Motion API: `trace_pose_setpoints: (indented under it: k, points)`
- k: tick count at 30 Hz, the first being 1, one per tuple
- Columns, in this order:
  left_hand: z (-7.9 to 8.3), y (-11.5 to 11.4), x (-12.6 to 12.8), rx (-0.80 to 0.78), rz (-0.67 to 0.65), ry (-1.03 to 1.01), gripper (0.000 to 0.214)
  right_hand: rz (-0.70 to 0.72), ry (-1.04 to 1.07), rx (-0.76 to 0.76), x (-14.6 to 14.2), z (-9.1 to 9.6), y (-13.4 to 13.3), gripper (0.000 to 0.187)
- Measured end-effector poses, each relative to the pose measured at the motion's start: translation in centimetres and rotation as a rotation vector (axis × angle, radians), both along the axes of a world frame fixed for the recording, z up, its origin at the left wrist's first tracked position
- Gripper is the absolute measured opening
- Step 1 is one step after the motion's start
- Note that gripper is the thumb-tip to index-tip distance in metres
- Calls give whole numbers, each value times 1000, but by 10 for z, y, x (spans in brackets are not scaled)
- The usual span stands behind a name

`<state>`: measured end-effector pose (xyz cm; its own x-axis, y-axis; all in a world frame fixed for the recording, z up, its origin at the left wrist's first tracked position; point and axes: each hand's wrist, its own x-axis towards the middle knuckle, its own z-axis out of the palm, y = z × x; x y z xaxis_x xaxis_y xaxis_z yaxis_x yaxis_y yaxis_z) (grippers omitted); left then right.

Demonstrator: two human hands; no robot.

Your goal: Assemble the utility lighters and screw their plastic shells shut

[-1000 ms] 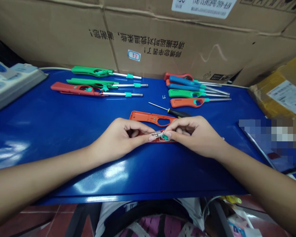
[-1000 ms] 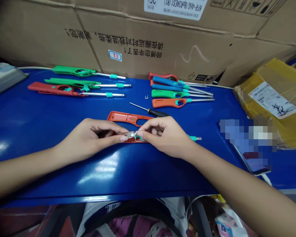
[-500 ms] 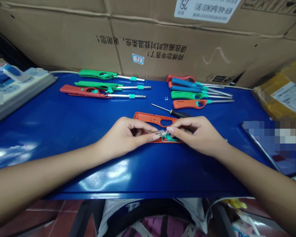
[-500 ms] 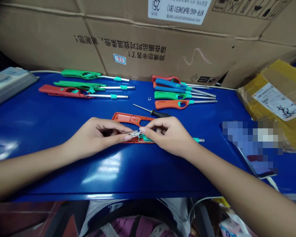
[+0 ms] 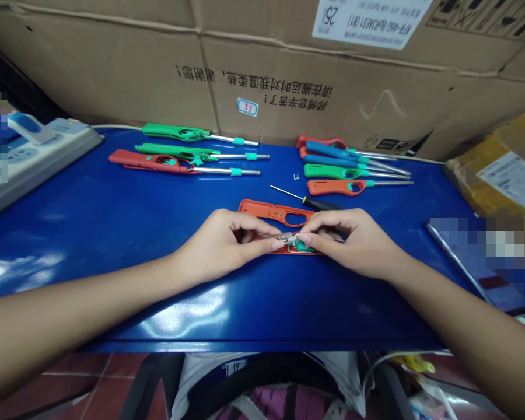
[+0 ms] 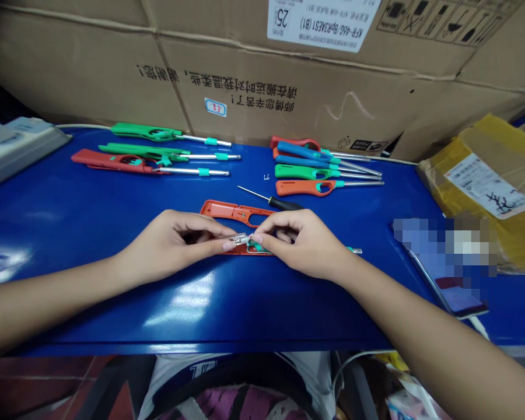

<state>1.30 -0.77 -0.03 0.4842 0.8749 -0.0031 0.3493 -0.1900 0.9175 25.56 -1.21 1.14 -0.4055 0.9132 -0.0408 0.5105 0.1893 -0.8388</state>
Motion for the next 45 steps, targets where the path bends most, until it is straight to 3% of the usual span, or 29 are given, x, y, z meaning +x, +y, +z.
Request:
trace_pose_setpoints:
  k: [6, 11, 15, 24, 33, 45]
  points:
    - [-1, 3, 0, -6, 0, -14, 22, 1, -3, 21, -3, -3, -1, 27]
    - [0, 5, -2, 43, -47, -35, 20, 65, -93, 351, 0, -1, -3, 14]
    - [2, 8, -5, 237, -108, 44, 16, 123, -138, 510, 3, -2, -4, 18]
    - [2, 6, -9, 396, -151, 179, 17, 185, -214, 540, 3, -4, -7, 24]
    - [1, 5, -10, 425, -135, 192, 20, 440, -444, 683, 10, 1, -6, 37]
    - [-1, 8, -11, 462, -102, 226, 18, 496, -518, 647, 12, 8, -8, 43]
